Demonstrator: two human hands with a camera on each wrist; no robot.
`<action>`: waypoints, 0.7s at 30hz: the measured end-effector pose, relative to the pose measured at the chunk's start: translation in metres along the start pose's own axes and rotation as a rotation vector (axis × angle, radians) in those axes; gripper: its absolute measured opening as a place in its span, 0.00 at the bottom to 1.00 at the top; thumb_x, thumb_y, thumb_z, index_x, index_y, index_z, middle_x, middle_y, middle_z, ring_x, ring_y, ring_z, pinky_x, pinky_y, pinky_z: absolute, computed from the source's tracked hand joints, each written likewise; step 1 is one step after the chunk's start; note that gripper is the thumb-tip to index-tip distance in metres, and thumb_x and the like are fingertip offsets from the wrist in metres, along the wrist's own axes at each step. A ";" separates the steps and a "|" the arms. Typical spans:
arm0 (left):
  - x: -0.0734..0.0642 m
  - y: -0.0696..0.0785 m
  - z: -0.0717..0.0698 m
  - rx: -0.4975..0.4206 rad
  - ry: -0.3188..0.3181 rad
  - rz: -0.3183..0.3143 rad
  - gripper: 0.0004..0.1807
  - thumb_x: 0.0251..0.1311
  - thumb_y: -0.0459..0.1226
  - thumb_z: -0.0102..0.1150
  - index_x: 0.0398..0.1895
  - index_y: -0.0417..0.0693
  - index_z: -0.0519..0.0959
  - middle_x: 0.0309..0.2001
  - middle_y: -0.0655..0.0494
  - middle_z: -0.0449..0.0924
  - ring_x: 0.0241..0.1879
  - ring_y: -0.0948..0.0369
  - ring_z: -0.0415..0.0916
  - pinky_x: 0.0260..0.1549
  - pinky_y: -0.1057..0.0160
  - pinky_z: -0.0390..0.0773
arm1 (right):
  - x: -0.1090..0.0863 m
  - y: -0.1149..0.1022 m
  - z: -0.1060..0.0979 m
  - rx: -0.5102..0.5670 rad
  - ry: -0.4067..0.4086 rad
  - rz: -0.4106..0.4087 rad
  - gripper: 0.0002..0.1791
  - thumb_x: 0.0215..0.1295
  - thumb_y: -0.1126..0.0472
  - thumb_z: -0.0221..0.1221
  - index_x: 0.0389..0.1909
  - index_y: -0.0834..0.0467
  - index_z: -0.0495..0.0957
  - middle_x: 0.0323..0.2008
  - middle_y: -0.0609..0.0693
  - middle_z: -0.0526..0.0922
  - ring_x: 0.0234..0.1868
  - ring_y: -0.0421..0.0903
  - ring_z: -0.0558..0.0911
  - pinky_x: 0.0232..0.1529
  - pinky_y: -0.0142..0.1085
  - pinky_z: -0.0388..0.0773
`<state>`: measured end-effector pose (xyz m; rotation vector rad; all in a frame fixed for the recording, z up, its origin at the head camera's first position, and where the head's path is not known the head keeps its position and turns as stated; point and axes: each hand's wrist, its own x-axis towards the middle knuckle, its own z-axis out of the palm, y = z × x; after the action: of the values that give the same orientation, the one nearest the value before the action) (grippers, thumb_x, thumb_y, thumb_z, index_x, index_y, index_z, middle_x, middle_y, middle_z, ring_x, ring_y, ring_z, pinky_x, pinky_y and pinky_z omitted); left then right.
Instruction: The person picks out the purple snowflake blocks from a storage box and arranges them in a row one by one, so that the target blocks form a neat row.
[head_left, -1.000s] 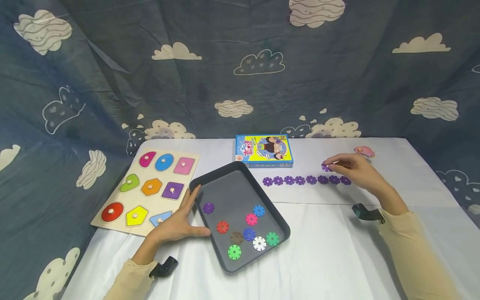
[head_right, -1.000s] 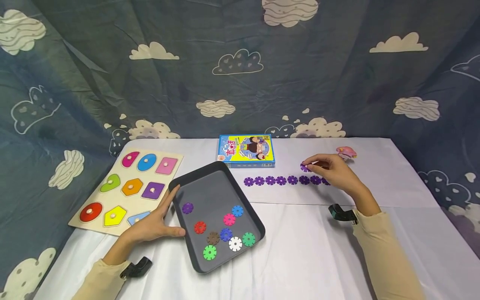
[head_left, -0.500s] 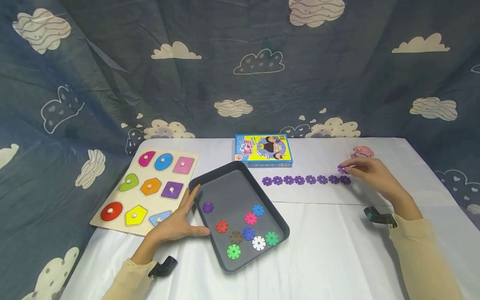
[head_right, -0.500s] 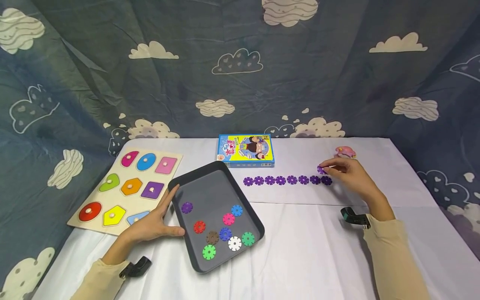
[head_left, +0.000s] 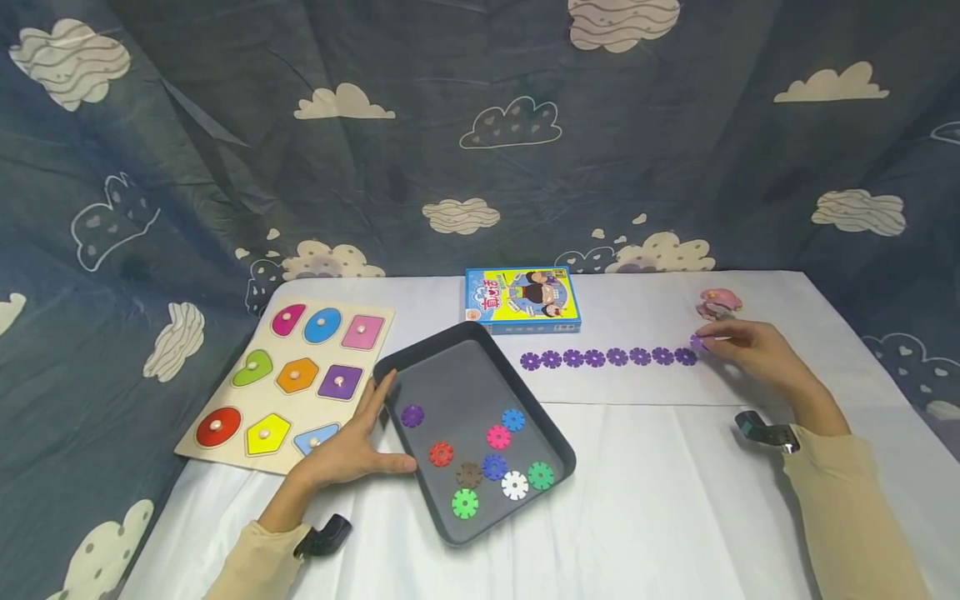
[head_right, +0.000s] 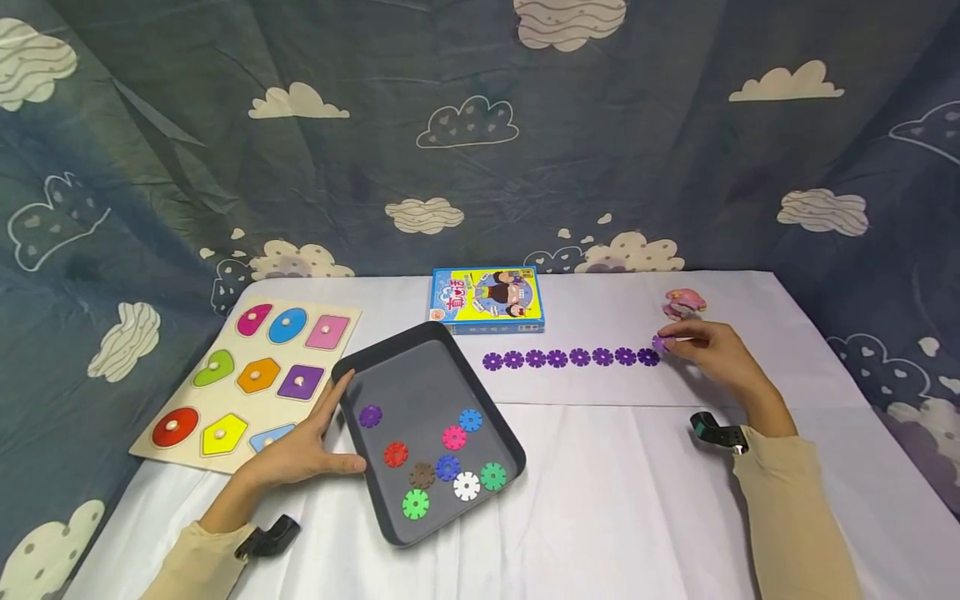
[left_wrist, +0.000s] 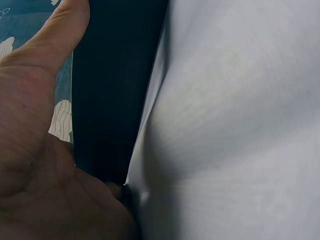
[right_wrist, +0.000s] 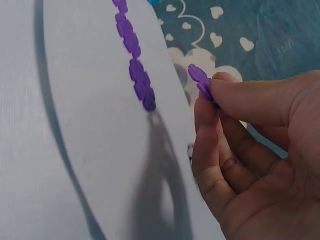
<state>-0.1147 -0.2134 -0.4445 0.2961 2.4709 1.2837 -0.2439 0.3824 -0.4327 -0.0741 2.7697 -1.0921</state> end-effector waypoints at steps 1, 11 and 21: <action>0.000 0.000 0.000 0.000 -0.001 -0.003 0.71 0.44 0.52 0.79 0.82 0.65 0.34 0.80 0.41 0.18 0.79 0.36 0.25 0.66 0.23 0.50 | 0.001 0.002 0.000 0.005 -0.009 0.018 0.27 0.75 0.46 0.54 0.64 0.61 0.73 0.65 0.66 0.72 0.67 0.65 0.67 0.66 0.70 0.60; 0.000 0.001 -0.001 -0.006 -0.004 0.002 0.71 0.44 0.52 0.79 0.82 0.65 0.34 0.79 0.39 0.18 0.79 0.36 0.26 0.66 0.22 0.49 | 0.004 0.014 0.000 -0.008 -0.012 0.150 0.28 0.76 0.49 0.53 0.66 0.64 0.71 0.66 0.69 0.70 0.65 0.66 0.69 0.62 0.64 0.69; 0.000 0.000 -0.001 0.006 -0.003 -0.003 0.71 0.44 0.53 0.79 0.82 0.65 0.34 0.79 0.39 0.18 0.79 0.36 0.26 0.66 0.23 0.49 | 0.004 0.019 0.005 -0.042 0.044 0.163 0.27 0.71 0.52 0.58 0.63 0.66 0.73 0.63 0.70 0.72 0.62 0.67 0.70 0.55 0.59 0.75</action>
<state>-0.1154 -0.2140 -0.4445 0.2957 2.4722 1.2737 -0.2468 0.3925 -0.4492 0.1693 2.7794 -1.0058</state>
